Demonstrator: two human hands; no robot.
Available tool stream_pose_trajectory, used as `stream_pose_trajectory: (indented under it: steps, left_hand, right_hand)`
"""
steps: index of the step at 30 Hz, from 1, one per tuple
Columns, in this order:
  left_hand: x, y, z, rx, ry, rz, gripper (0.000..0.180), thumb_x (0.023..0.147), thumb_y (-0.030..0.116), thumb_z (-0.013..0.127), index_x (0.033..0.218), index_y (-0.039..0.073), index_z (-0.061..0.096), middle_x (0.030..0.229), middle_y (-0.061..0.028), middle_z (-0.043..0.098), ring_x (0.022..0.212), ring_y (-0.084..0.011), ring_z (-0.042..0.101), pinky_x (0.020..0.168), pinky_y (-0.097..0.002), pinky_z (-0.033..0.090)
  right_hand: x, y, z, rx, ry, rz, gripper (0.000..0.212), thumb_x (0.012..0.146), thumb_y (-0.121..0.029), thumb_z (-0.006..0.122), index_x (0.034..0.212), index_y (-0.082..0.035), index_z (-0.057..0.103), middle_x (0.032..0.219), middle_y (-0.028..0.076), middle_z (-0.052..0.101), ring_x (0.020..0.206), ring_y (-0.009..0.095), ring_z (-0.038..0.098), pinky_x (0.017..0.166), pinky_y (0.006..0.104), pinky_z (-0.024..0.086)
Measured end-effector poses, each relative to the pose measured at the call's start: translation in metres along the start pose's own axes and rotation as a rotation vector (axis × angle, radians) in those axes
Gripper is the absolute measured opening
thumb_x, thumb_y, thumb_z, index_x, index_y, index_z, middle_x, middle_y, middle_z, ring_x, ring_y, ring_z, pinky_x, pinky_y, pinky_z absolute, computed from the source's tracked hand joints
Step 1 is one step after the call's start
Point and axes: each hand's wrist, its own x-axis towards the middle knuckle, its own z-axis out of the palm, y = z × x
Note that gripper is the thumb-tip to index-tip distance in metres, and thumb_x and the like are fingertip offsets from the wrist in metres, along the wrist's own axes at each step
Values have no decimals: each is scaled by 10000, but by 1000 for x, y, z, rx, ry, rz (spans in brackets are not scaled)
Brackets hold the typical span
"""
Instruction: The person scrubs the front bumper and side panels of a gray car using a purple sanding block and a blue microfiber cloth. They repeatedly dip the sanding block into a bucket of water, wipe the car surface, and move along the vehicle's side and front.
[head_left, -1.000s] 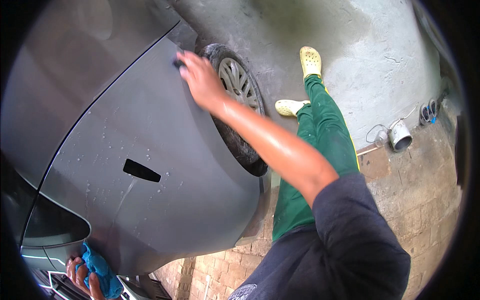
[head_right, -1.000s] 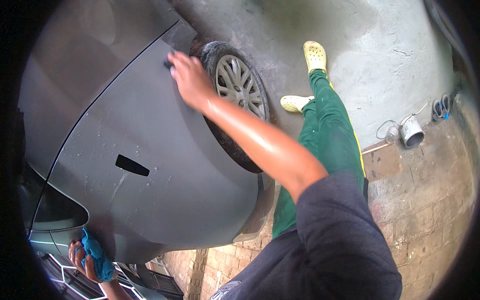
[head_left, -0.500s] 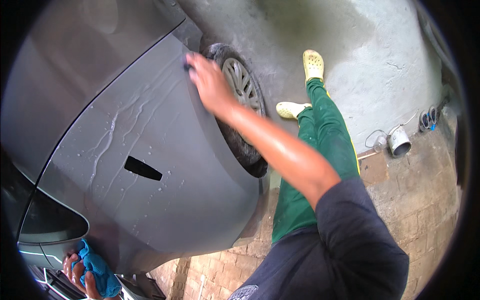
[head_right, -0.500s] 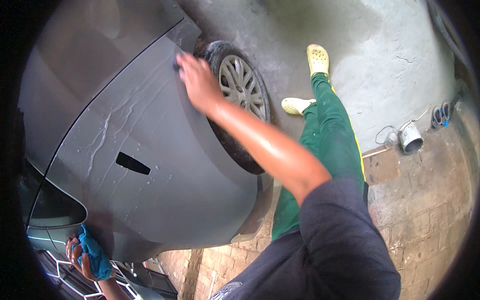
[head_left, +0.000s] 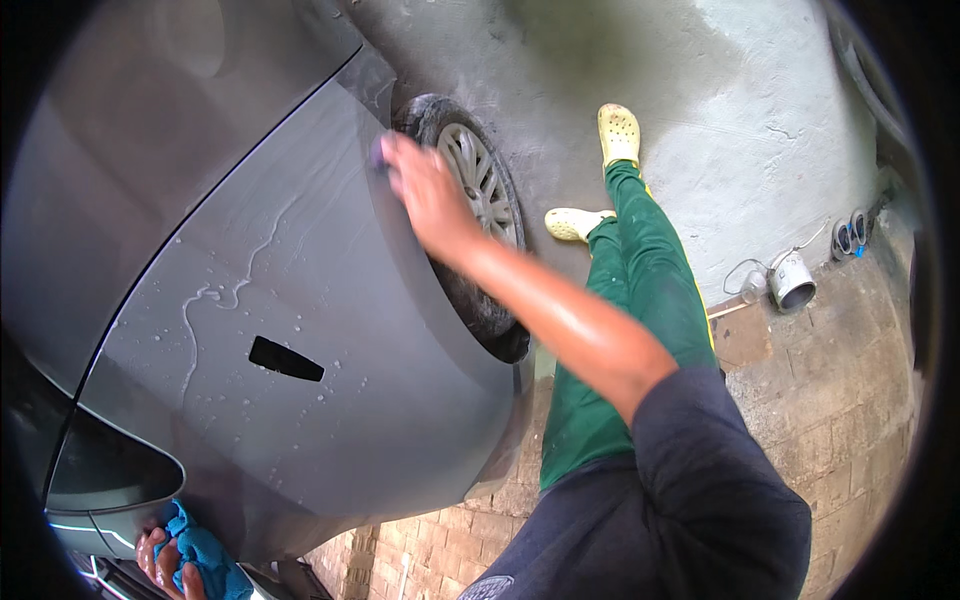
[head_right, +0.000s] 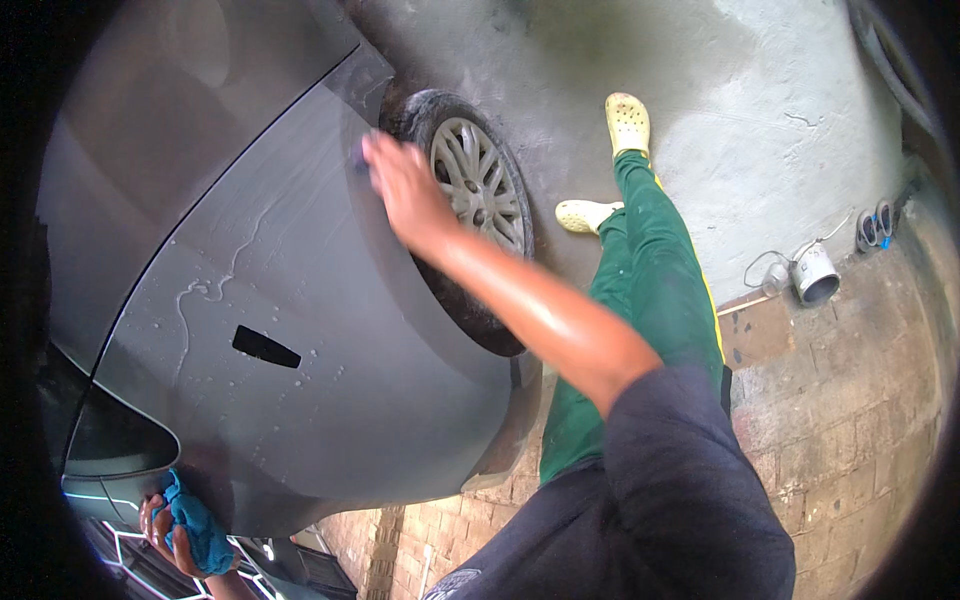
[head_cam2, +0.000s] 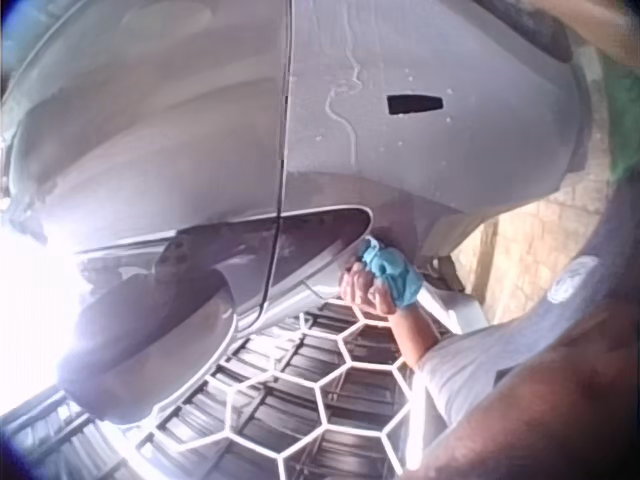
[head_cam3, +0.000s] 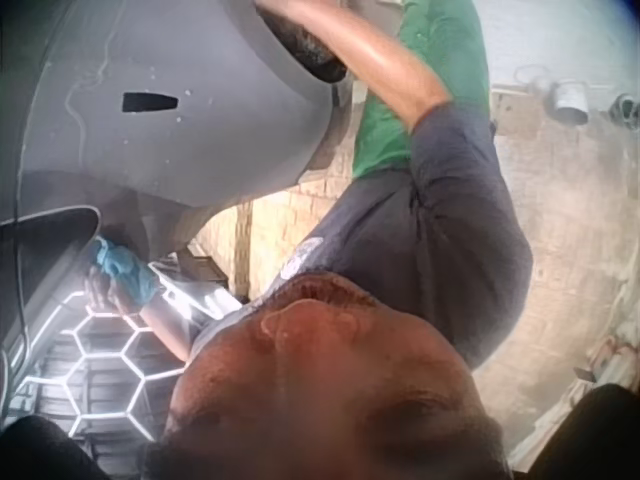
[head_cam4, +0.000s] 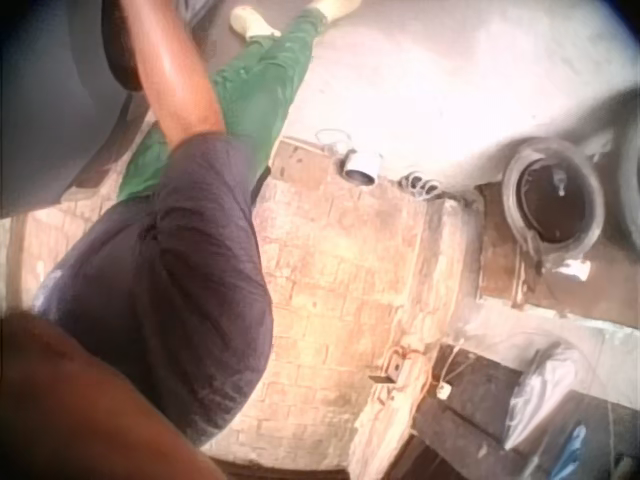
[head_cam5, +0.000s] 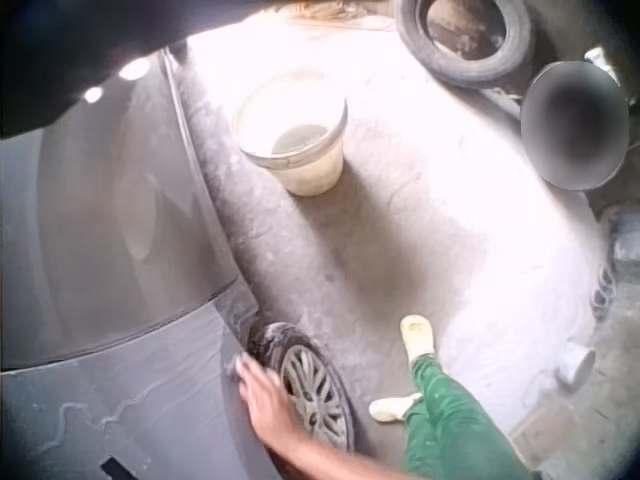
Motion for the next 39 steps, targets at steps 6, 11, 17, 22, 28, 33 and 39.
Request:
stream_pose_trajectory:
  steps: [6, 11, 17, 22, 28, 33, 39]
  left_hand:
    - [-54, -23, -35, -73, -137, -181, 370, 981, 283, 619, 1340, 196, 602, 1311, -195, 661, 1258, -399, 619, 1137, -645, 416]
    - [-48, -44, -18, -144, -64, -101, 347, 1001, 308, 549, 1293, 134, 623, 1330, -212, 656, 1291, -408, 584, 1184, -644, 350]
    - [-84, -35, -31, -128, -95, -392, 361, 928, 301, 612, 1171, 38, 659, 1269, -209, 659, 1247, -381, 583, 1148, -601, 372]
    - [69, 44, 17, 36, 22, 28, 452, 828, 150, 892, 1166, 99, 597, 1102, -163, 654, 986, -340, 687, 881, -513, 571]
    - [68, 34, 22, 54, 40, 52, 494, 819, 81, 881, 1206, 92, 575, 1093, -161, 659, 961, -340, 690, 828, -502, 578]
    - [60, 36, 14, 66, 15, 59, 571, 828, 119, 889, 1282, 120, 542, 1115, -166, 667, 973, -335, 697, 855, -504, 569]
    - [74, 26, 21, 26, 62, 129, 594, 841, 130, 883, 1310, 127, 517, 1148, -155, 665, 990, -327, 699, 861, -495, 564]
  right_hand:
    - [-111, -57, -33, 97, -105, -11, 476, 1003, -65, 611, 1468, 9, 547, 1571, 199, 484, 1362, 406, 512, 1151, 486, 400]
    - [60, 51, 1, -119, 57, -6, 422, 1058, -121, 525, 1459, 7, 559, 1488, 218, 566, 1347, 403, 512, 1165, 468, 383]
    - [-92, -62, -32, 30, -106, 40, 558, 961, -28, 648, 1502, -7, 515, 1564, 195, 482, 1339, 398, 523, 1148, 493, 408]
    - [-48, -17, -17, -2, -58, -54, 503, 969, -47, 646, 1464, -22, 563, 1543, 200, 519, 1384, 380, 513, 1157, 479, 390]
    - [28, 26, -1, -141, 23, -3, 397, 1021, -94, 581, 1398, 28, 609, 1450, 220, 579, 1276, 407, 561, 1116, 478, 426]
    - [-100, -78, -40, 72, -149, 28, 515, 928, -22, 677, 1431, 17, 575, 1482, 201, 541, 1287, 397, 544, 1108, 482, 452]
    - [78, 30, -1, -94, 91, 28, 395, 1061, -183, 514, 1390, 14, 610, 1417, 196, 603, 1287, 383, 547, 1099, 483, 421]
